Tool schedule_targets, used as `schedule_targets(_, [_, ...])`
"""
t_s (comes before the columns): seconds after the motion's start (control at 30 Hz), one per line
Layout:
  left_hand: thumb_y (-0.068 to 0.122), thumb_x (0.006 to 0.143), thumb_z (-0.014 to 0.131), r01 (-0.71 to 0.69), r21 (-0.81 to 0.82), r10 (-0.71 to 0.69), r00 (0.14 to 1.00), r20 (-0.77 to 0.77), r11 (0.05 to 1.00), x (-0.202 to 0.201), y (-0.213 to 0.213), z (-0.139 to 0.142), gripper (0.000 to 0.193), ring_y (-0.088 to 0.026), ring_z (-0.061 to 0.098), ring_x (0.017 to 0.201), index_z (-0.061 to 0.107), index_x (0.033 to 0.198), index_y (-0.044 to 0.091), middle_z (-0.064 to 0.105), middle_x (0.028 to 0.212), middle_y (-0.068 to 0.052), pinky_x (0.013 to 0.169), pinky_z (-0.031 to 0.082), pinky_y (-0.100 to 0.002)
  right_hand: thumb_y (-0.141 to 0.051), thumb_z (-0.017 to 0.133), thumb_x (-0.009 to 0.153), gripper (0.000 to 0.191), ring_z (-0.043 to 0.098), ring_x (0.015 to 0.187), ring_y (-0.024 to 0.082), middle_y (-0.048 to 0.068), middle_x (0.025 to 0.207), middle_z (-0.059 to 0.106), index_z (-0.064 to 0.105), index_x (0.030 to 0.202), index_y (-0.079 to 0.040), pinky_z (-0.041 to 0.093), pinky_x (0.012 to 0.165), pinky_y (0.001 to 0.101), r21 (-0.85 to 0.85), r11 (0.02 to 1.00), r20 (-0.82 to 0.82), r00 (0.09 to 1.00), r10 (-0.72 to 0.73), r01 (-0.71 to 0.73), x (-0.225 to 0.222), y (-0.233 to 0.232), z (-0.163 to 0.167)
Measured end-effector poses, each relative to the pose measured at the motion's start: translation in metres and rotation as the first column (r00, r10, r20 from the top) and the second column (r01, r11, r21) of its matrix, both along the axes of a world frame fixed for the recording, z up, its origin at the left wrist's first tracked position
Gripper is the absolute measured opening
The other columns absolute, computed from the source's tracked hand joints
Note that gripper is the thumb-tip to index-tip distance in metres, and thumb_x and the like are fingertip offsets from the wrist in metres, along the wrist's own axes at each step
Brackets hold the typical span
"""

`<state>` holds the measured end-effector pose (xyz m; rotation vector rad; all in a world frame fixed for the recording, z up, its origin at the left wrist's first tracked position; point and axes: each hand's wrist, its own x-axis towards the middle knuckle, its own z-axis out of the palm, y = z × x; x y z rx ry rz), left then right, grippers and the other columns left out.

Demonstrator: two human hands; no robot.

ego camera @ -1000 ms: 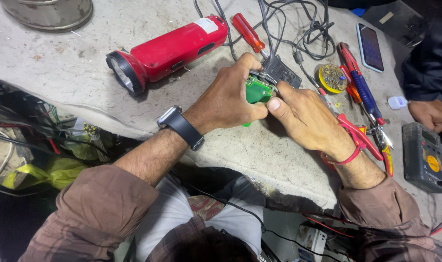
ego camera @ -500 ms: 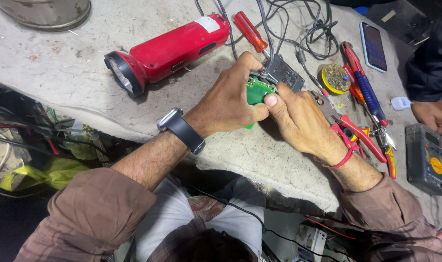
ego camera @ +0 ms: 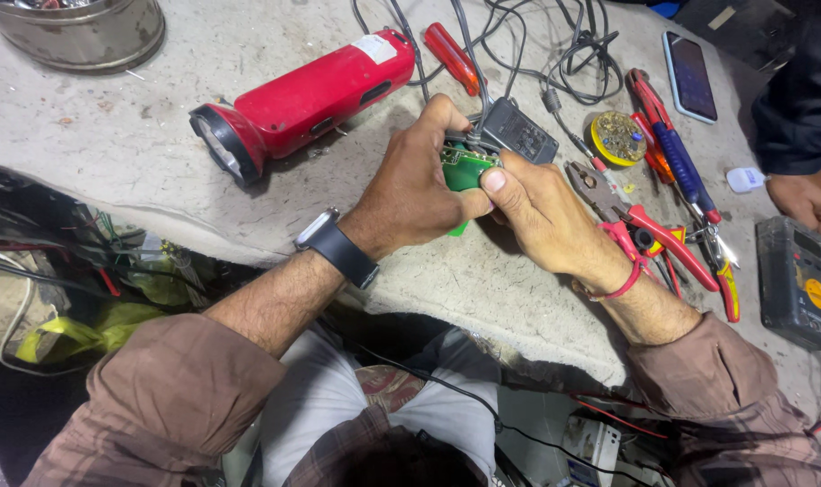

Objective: The person disassembles a black power adapter using pliers and a screwdriver, removes the internal transformer and circuit board, and manipulates the components on a cluttered workbench.

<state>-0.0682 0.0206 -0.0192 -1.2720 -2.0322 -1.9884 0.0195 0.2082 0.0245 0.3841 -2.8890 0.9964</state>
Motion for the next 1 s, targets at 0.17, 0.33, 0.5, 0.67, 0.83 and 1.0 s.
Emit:
schedule_targets(0.17, [0.011, 0.077, 0.083, 0.003, 0.066, -0.001, 1.0, -0.022, 0.998, 0.0, -0.001, 0.0, 0.053, -0.014, 0.068, 0.088, 0.045, 0.112, 0.002, 0.066, 0.095, -0.009, 0.072, 0.058, -0.031, -0.029, 0.07, 0.103, 0.028, 0.045, 0.07, 0.006, 0.0, 0.083, 0.057, 0.059, 0.1, -0.003, 0.038, 0.06, 0.0266, -0.258, 0.957, -0.114, 0.979, -0.168, 0.134, -0.001, -0.005, -0.012])
schedule_targets(0.33, [0.01, 0.081, 0.081, -0.029, 0.076, 0.035, 0.996, -0.081, 0.997, 0.006, -0.006, 0.005, 0.045, -0.014, 0.073, 0.085, 0.046, 0.108, 0.002, 0.068, 0.091, -0.007, 0.072, 0.061, -0.029, -0.014, 0.082, 0.092, 0.04, 0.056, 0.077, 0.002, 0.002, 0.106, 0.071, 0.067, 0.128, -0.003, 0.045, 0.067, 0.0173, -0.617, 0.772, -0.024, 0.977, -0.21, 0.151, 0.007, -0.011, -0.015])
schedule_targets(0.5, [0.003, 0.081, 0.086, -0.048, 0.11, 0.074, 0.967, -0.243, 0.993, 0.008, -0.008, 0.01, 0.044, -0.017, 0.074, 0.087, 0.05, 0.106, 0.002, 0.067, 0.092, -0.008, 0.072, 0.06, -0.03, -0.014, 0.084, 0.094, 0.039, 0.054, 0.087, 0.004, 0.008, 0.127, 0.068, 0.07, 0.127, 0.001, 0.043, 0.072, 0.0186, -0.401, 0.916, -0.363, 0.923, -0.129, -0.029, 0.009, -0.007, -0.018])
schedule_targets(0.67, [0.001, 0.081, 0.085, -0.04, 0.114, 0.059, 0.983, -0.173, 0.993, 0.01, -0.008, 0.008, 0.042, -0.017, 0.074, 0.082, 0.049, 0.102, 0.003, 0.066, 0.088, -0.007, 0.068, 0.06, -0.031, -0.016, 0.085, 0.095, 0.036, 0.061, 0.084, 0.005, 0.011, 0.12, 0.072, 0.072, 0.125, -0.002, 0.047, 0.068, 0.0177, -0.237, 0.972, -0.485, 0.865, -0.124, 0.007, 0.01, -0.007, -0.024])
schedule_targets(0.83, [0.001, 0.081, 0.085, -0.074, 0.122, 0.094, 0.981, -0.17, 0.99, 0.011, -0.008, 0.007, 0.039, -0.018, 0.074, 0.079, 0.051, 0.1, 0.003, 0.066, 0.085, -0.009, 0.067, 0.057, -0.033, -0.017, 0.086, 0.093, 0.035, 0.062, 0.083, 0.005, 0.011, 0.118, 0.072, 0.073, 0.122, -0.003, 0.048, 0.068, 0.0171, -0.218, 0.976, -0.482, 0.866, -0.131, 0.027, 0.01, -0.006, -0.026])
schedule_targets(1.0, [0.002, 0.082, 0.086, -0.099, 0.11, 0.118, 0.976, -0.184, 0.989, 0.01, -0.006, 0.008, 0.039, -0.018, 0.074, 0.079, 0.051, 0.1, 0.003, 0.066, 0.084, -0.008, 0.067, 0.057, -0.032, -0.017, 0.087, 0.092, 0.038, 0.056, 0.078, 0.004, 0.01, 0.116, 0.071, 0.072, 0.123, -0.001, 0.044, 0.065, 0.0159, -0.26, 0.965, -0.422, 0.897, -0.129, 0.016, 0.006, -0.004, -0.022])
